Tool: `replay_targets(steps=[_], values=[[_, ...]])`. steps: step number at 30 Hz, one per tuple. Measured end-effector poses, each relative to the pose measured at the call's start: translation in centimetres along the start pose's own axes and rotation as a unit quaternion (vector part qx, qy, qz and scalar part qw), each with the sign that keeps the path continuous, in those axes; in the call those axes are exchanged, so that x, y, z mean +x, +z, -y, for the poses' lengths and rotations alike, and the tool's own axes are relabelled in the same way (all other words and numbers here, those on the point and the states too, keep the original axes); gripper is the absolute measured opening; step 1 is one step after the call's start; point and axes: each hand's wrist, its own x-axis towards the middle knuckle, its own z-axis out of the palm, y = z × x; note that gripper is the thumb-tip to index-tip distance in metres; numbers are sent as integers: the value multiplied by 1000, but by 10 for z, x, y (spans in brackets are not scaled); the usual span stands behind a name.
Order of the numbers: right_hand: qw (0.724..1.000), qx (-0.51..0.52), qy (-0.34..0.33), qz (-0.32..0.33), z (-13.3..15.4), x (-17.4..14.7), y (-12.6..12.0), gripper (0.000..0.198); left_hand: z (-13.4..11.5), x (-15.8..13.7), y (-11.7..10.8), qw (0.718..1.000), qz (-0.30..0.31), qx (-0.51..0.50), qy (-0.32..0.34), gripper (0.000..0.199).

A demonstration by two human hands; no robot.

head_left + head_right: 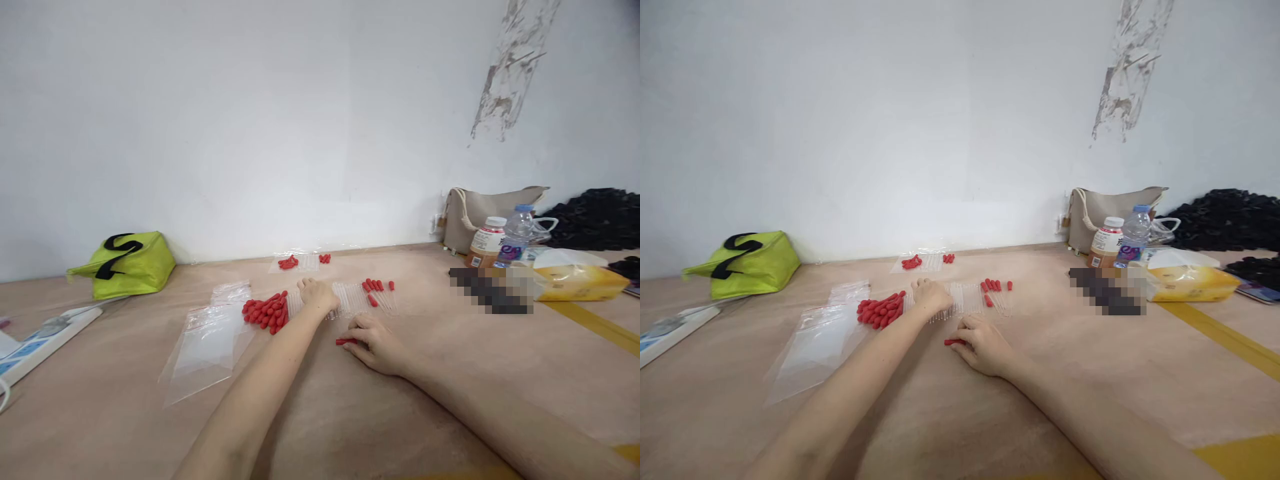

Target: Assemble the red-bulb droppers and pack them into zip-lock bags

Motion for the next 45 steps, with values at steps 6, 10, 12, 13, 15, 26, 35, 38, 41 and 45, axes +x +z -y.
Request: replay_targets(steps=[6,10,12,13,15,26,35,38,41,45], values=[[1000,7,2,-23,3,0,-3,17,0,-9,-20,999,15,-22,47,28],[996,54,19,-69,1,0,-3,18,29,-45,-39,989,-16,-50,138,27],[994,59,22,-86,-1,0,-1,21,49,-69,-39,981,-23,-60,180,21],[994,58,22,-92,-2,1,-1,24,59,-80,-37,977,-31,-66,201,19],[994,58,22,-93,-2,1,-1,26,75,-96,-27,953,-83,-97,276,17],[992,105,33,-62,15,4,-4,18,89,-103,6,901,-189,-155,360,21],[995,89,25,-47,19,5,-3,17,90,-105,8,884,-218,-148,386,18],[994,97,24,-45,18,4,-2,18,90,-104,7,877,-217,-159,399,20],[993,106,25,-43,14,4,1,15,91,-103,7,867,-205,-184,416,20],[994,91,36,-46,10,3,3,12,92,-103,7,858,-161,-213,439,22]])
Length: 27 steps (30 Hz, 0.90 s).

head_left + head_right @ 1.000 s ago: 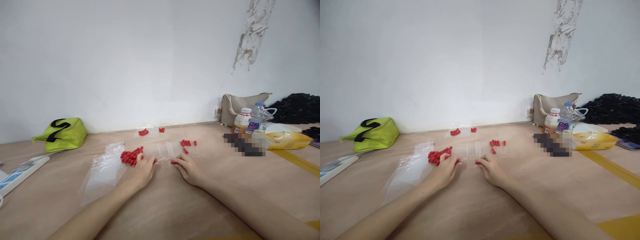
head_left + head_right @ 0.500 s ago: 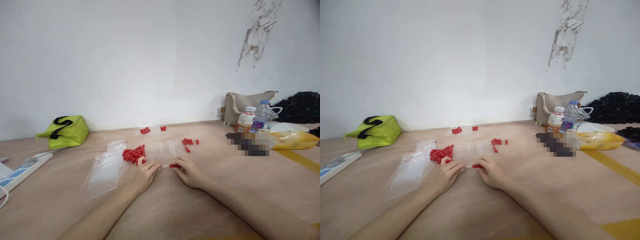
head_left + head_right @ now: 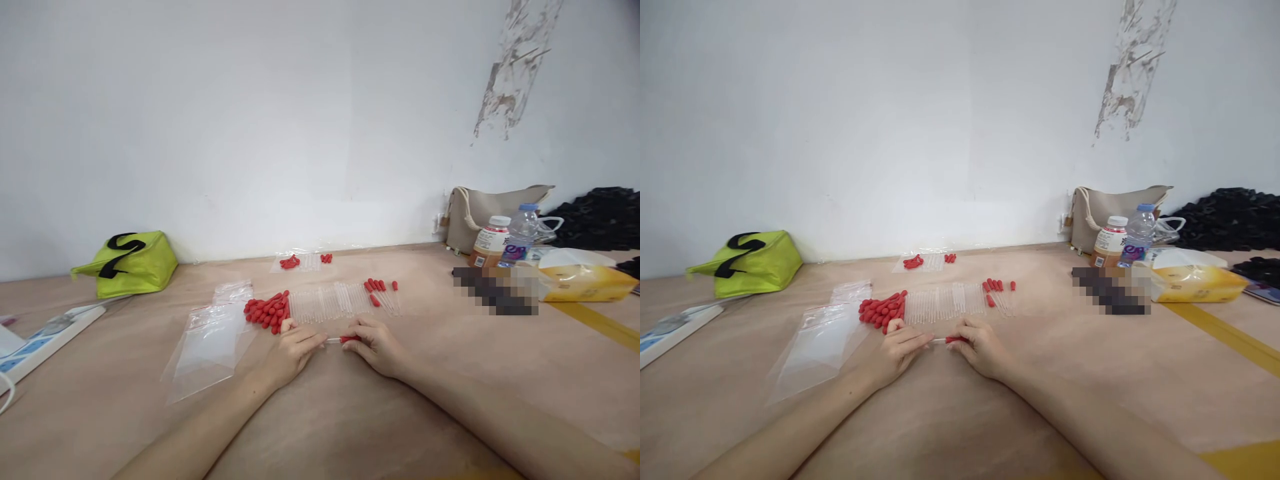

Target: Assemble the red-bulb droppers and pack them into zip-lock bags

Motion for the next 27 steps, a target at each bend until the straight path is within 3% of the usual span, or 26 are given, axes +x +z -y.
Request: replay_targets(steps=[7,20,27], values=[[999,-27,-27,-1,-2,-5,2,14,-3,0,-1,999,37,5,0,23],[997,-54,-61,7,-1,-6,4,12,-9,2,4,999,11,42,32,22],[995,-68,-66,35,5,-4,4,13,-11,3,5,998,34,43,22,23]])
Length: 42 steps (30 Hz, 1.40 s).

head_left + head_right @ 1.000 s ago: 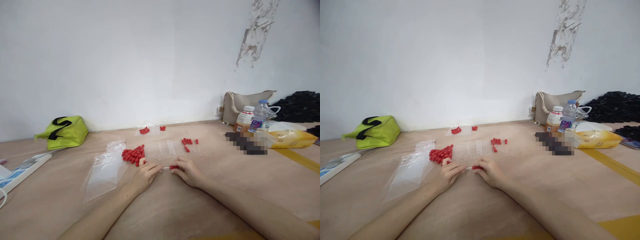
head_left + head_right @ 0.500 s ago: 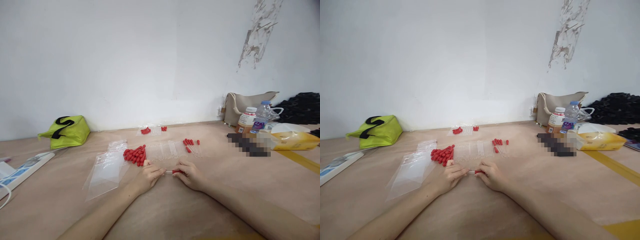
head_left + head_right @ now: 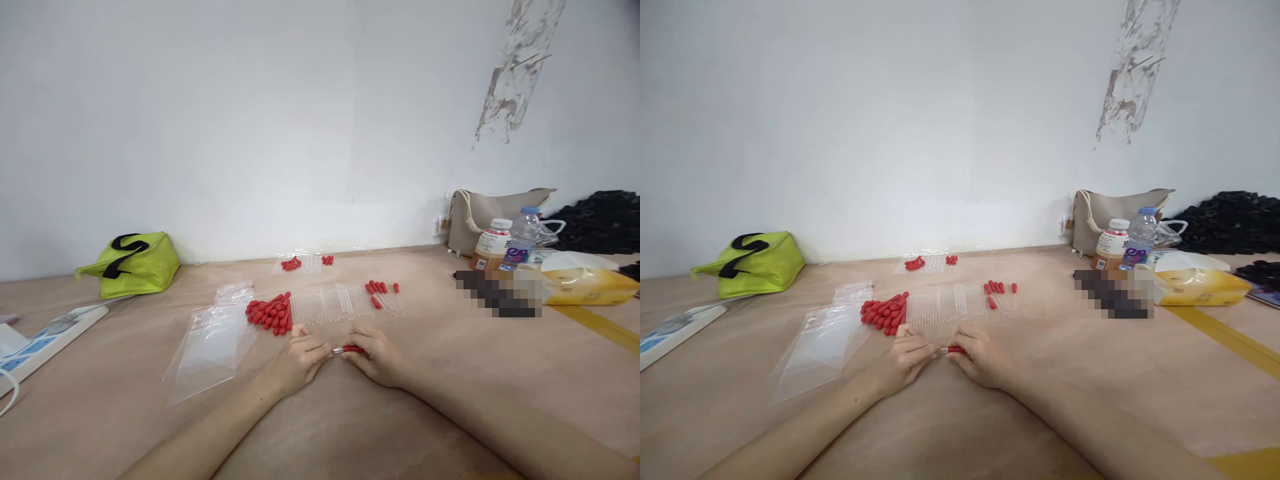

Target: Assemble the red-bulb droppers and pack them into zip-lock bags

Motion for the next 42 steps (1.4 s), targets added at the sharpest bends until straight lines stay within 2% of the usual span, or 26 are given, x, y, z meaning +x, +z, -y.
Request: replay_targets(steps=[5,8,12,15,19,22,23,27,30,33,36,40,42], values=[[1000,21,13,10,-3,2,-1,13,0,0,2,1000,2,-14,-14,23],[990,109,79,-44,-4,5,0,13,-2,2,3,998,-18,-34,-42,23],[926,300,190,-125,-2,10,4,25,-5,3,-1,996,-32,-65,-44,25],[894,352,227,-158,-12,17,-8,32,-3,1,-5,994,-45,-68,-74,37],[885,297,290,-212,-55,38,-53,44,1,-3,-4,976,-119,-99,-153,40],[885,149,366,-248,-95,54,-82,40,2,-1,-3,974,-105,-105,-170,33],[880,81,403,-236,-107,57,-85,34,1,0,-2,977,-90,-102,-165,29],[864,0,456,-214,-134,58,-71,21,0,1,-4,987,-28,-98,-121,16],[858,-49,470,-201,-138,54,-51,17,0,0,-6,988,-4,-102,-116,18],[858,-83,471,-189,-136,52,-38,14,1,0,-6,988,-5,-108,-111,18],[861,-101,467,-177,-136,51,-35,16,1,1,-5,988,-12,-113,-105,19],[858,-129,463,-183,-132,50,-39,28,1,1,-5,988,-8,-115,-106,19],[859,-145,458,-180,-124,49,-42,27,1,1,-5,988,-3,-115,-106,18]])
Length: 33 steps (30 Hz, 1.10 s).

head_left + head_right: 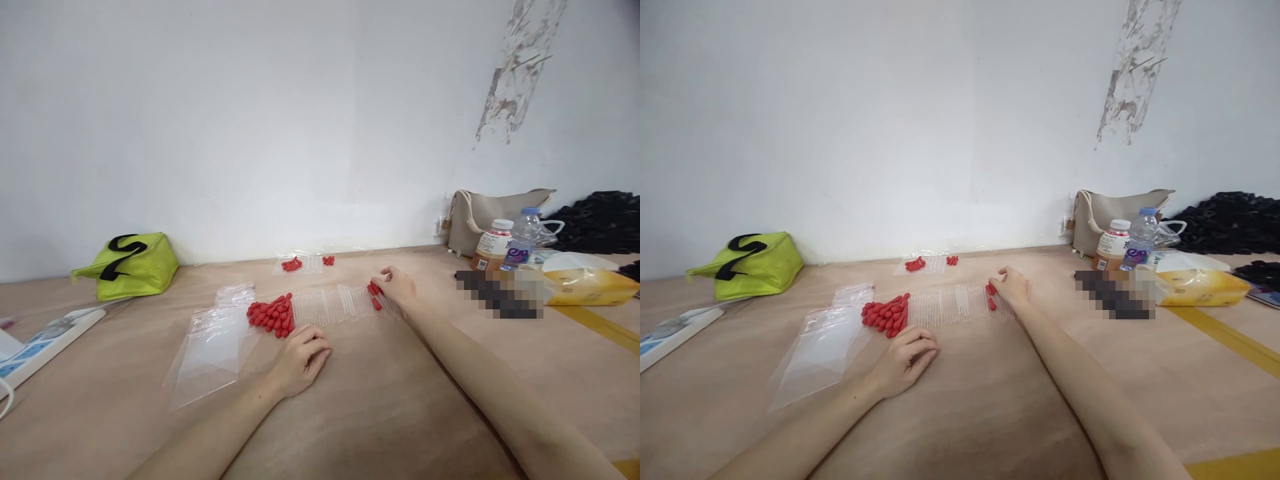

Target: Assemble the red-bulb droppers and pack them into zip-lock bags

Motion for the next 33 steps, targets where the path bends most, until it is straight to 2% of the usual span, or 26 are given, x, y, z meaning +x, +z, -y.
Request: replay_targets(steps=[2,5,8,20,23,25,27,29,31,33], values=[[999,-22,-28,25,4,-10,-8,22,0,0,-1,1000,4,-2,-1,15],[989,-70,-109,70,8,-30,-21,25,-1,1,-1,1000,6,-4,-13,9],[979,-114,-158,59,8,-47,-27,28,-2,1,-1,1000,6,-5,-28,5],[979,-149,-119,68,7,-56,-26,28,-3,2,-1,999,16,0,-33,7],[988,-83,-117,56,13,-59,-31,30,-3,2,-1,1000,9,-12,-25,15],[990,26,-114,75,21,-66,-30,30,-3,3,-1,998,-6,-37,-45,20],[972,164,-107,131,31,-80,-24,33,-3,6,0,991,-22,-86,-96,24],[937,274,-95,194,43,-99,-14,35,-3,10,3,973,-26,-175,-152,30],[911,329,-88,232,54,-119,-5,34,-3,14,7,940,-22,-281,-191,33],[903,336,-108,245,62,-133,2,31,-2,17,9,909,-38,-349,-223,33]])
